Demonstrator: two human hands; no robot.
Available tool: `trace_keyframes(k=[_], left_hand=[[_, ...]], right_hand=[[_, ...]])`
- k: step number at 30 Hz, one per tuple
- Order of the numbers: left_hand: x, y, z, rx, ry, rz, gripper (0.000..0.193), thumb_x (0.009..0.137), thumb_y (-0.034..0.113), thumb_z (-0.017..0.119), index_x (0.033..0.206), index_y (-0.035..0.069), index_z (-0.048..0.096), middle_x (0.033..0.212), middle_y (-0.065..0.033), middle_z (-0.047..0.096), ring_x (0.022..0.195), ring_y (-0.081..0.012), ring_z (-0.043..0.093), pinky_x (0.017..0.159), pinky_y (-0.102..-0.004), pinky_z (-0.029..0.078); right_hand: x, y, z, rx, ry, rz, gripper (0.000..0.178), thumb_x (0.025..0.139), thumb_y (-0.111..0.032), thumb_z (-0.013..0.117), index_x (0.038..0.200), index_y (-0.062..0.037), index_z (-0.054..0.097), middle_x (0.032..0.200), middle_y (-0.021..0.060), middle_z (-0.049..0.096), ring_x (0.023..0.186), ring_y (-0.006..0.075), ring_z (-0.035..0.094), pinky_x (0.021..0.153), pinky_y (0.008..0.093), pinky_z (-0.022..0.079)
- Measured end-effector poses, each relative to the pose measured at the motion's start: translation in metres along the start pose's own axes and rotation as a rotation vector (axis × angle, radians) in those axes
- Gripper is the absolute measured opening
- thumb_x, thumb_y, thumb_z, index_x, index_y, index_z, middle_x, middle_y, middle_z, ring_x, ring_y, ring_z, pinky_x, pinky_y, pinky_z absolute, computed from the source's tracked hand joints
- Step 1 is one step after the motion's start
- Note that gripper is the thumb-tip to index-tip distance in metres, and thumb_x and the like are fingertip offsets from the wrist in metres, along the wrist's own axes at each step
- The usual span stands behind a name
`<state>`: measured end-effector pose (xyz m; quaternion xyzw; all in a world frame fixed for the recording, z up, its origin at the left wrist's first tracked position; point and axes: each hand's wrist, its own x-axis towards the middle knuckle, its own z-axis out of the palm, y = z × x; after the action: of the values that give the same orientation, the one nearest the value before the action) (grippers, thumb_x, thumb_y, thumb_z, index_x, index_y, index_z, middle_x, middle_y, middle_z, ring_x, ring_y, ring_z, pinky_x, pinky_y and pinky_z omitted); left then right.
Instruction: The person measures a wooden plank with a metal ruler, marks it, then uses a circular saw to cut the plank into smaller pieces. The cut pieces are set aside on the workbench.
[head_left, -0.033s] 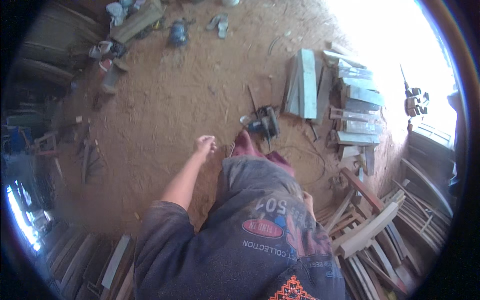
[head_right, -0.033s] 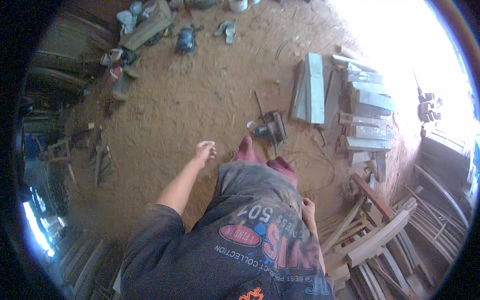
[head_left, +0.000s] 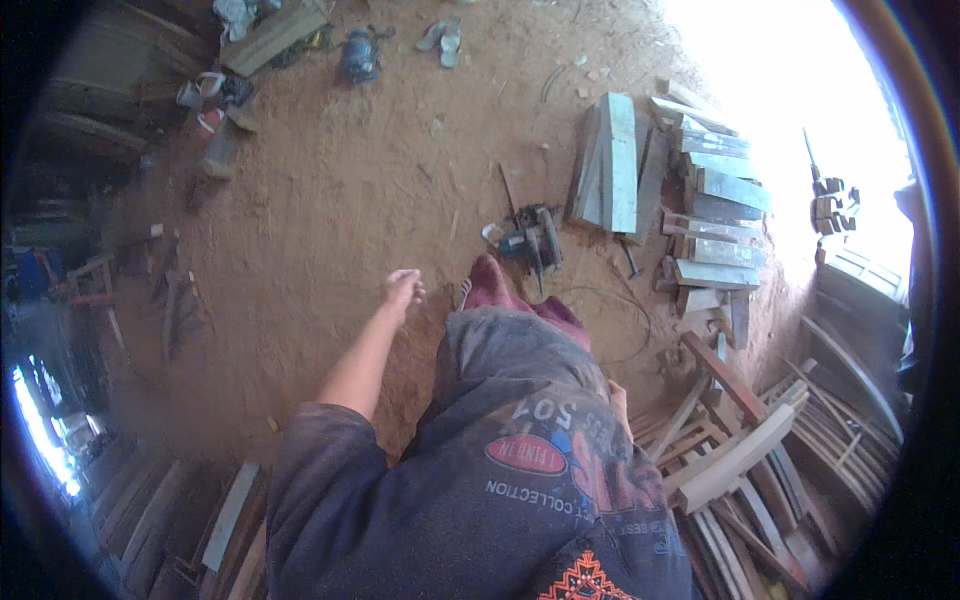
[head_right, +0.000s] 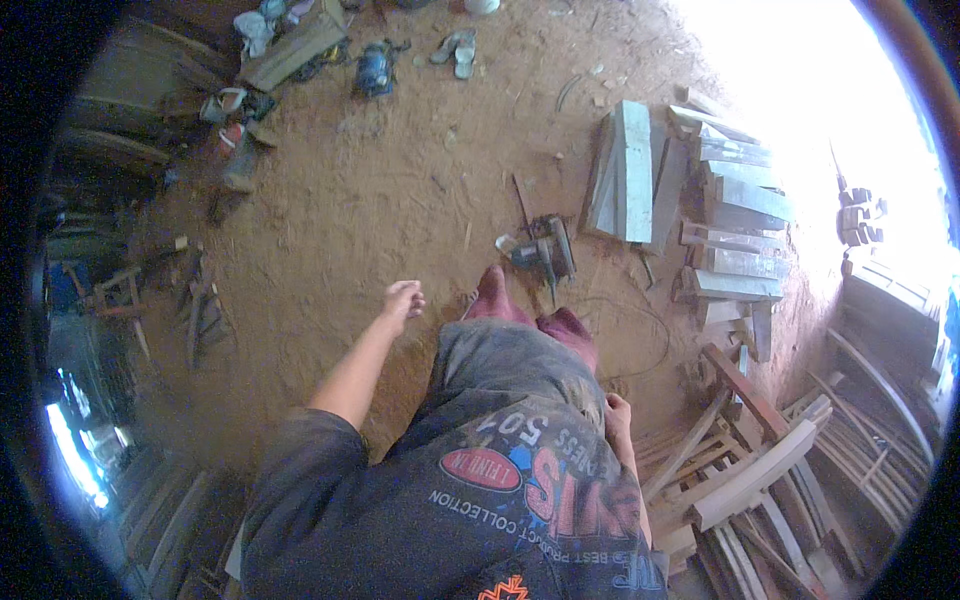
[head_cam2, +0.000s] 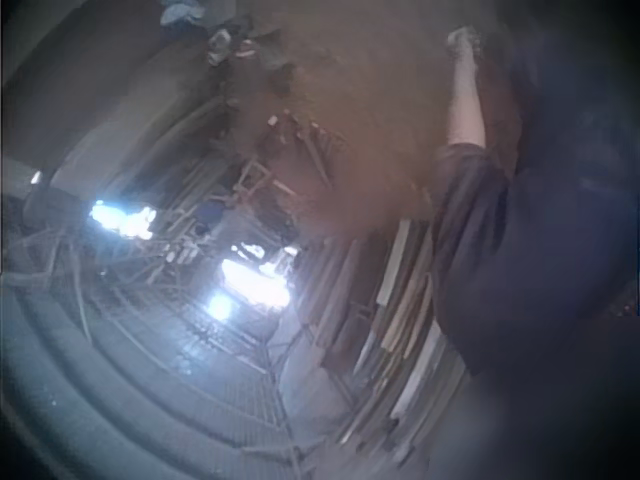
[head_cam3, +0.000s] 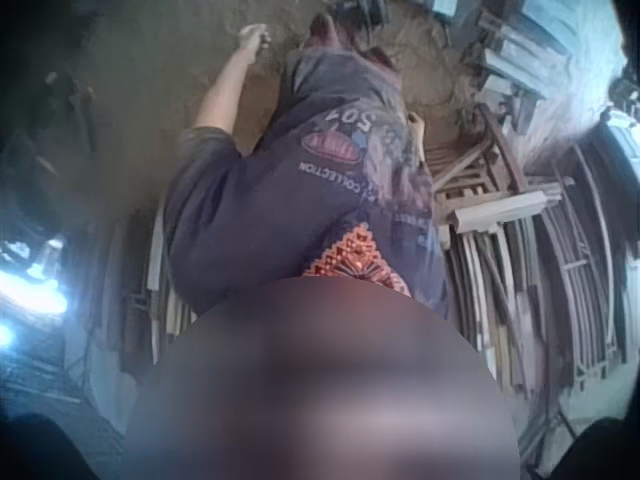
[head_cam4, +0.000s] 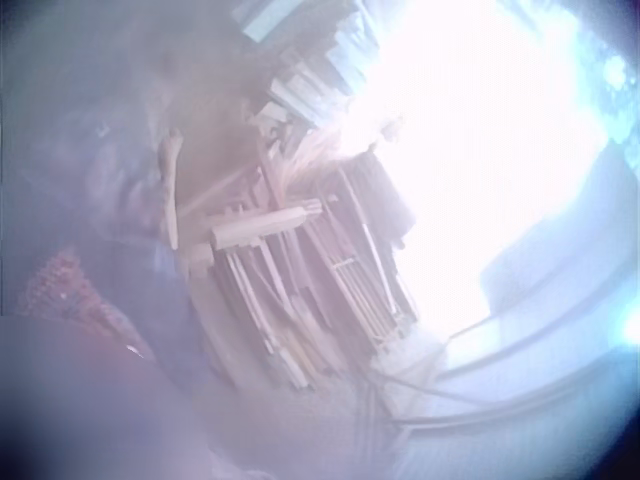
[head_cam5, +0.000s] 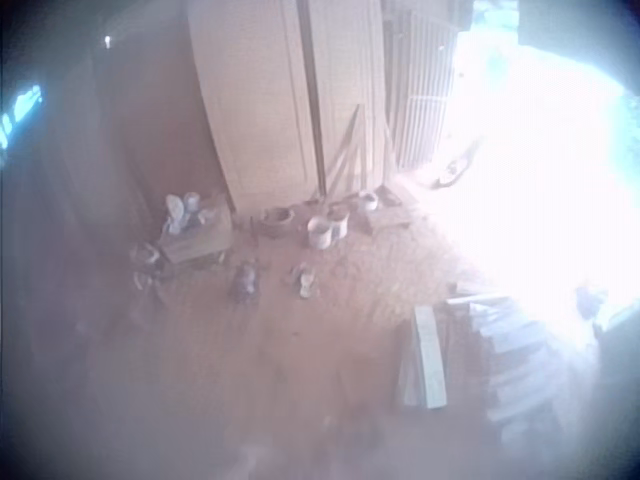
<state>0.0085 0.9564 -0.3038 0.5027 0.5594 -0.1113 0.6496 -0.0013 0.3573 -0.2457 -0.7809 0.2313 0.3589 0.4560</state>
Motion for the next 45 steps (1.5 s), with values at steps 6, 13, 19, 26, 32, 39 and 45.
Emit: trace_keyframes(k=[6,13,19,26,32,39,45], left_hand=[[-0.028,-0.048,-0.064,0.032,0.145,-0.273,0.018,0.107,0.027,0.073,0.119,0.015,0.071,0.092,-0.0001,0.074,0.074,-0.0143,0.073,0.059,-0.0329,0.061],[-0.035,-0.069,0.016,-0.042,-0.066,-0.279,0.024,0.106,0.027,0.074,0.123,0.01,0.072,0.102,-0.0045,0.077,0.078,-0.0166,0.075,0.065,-0.0347,0.063],[-0.009,-0.057,0.058,0.132,-0.239,-0.111,0.024,0.104,0.028,0.077,0.119,0.009,0.074,0.1,-0.0053,0.078,0.078,-0.0183,0.075,0.066,-0.0343,0.061],[-0.023,0.017,0.052,0.449,-0.258,-0.104,0.023,0.104,0.032,0.076,0.118,0.013,0.074,0.104,-0.0035,0.077,0.086,-0.0147,0.075,0.068,-0.036,0.06],[-0.047,0.039,0.07,1.088,-0.466,0.087,0.051,0.101,0.039,0.08,0.135,0.002,0.073,0.123,-0.0123,0.079,0.115,-0.0242,0.075,0.096,-0.0408,0.06],[-0.11,0.014,0.127,1.529,-0.704,0.27,0.074,0.096,0.047,0.081,0.146,-0.006,0.066,0.142,-0.0269,0.071,0.134,-0.037,0.068,0.117,-0.0441,0.051],[-0.134,0.026,0.151,1.862,-0.703,0.348,0.076,0.096,0.052,0.077,0.148,-0.001,0.065,0.153,-0.026,0.063,0.145,-0.039,0.058,0.122,-0.0468,0.046]], right_hand=[[-0.011,-0.1,0.021,-0.125,0.099,-0.017,0.029,0.102,-0.025,0.078,0.106,0.0036,0.081,0.091,0.0088,0.081,0.083,0.0145,0.072,0.078,0.0336,0.058],[-0.005,-0.186,0.037,-0.039,0.071,0.028,0.026,0.109,-0.027,0.073,0.112,-0.0019,0.077,0.093,0.0054,0.077,0.08,0.0128,0.073,0.07,0.0297,0.057],[-0.014,-0.176,0.056,0.049,0.08,0.032,0.031,0.108,-0.03,0.074,0.113,0.0008,0.077,0.094,0.0077,0.079,0.079,0.015,0.074,0.07,0.0326,0.059],[-0.04,-0.084,0.067,0.153,0.226,0.146,0.031,0.106,-0.028,0.074,0.109,0.002,0.08,0.092,0.0098,0.081,0.077,0.015,0.073,0.072,0.0327,0.059],[-0.077,0.003,0.092,0.395,0.257,0.284,0.027,0.104,-0.027,0.076,0.103,-0.0004,0.08,0.082,0.0054,0.076,0.068,0.0125,0.069,0.062,0.0312,0.056],[-0.081,0.042,0.109,0.455,0.256,0.285,0.028,0.105,-0.028,0.074,0.101,-0.0003,0.08,0.083,0.0035,0.075,0.071,0.0118,0.068,0.064,0.0323,0.056],[-0.067,0.037,0.082,0.617,0.239,0.273,0.027,0.107,-0.028,0.072,0.103,-0.0018,0.077,0.087,0.0027,0.075,0.076,0.012,0.07,0.066,0.0308,0.055]])
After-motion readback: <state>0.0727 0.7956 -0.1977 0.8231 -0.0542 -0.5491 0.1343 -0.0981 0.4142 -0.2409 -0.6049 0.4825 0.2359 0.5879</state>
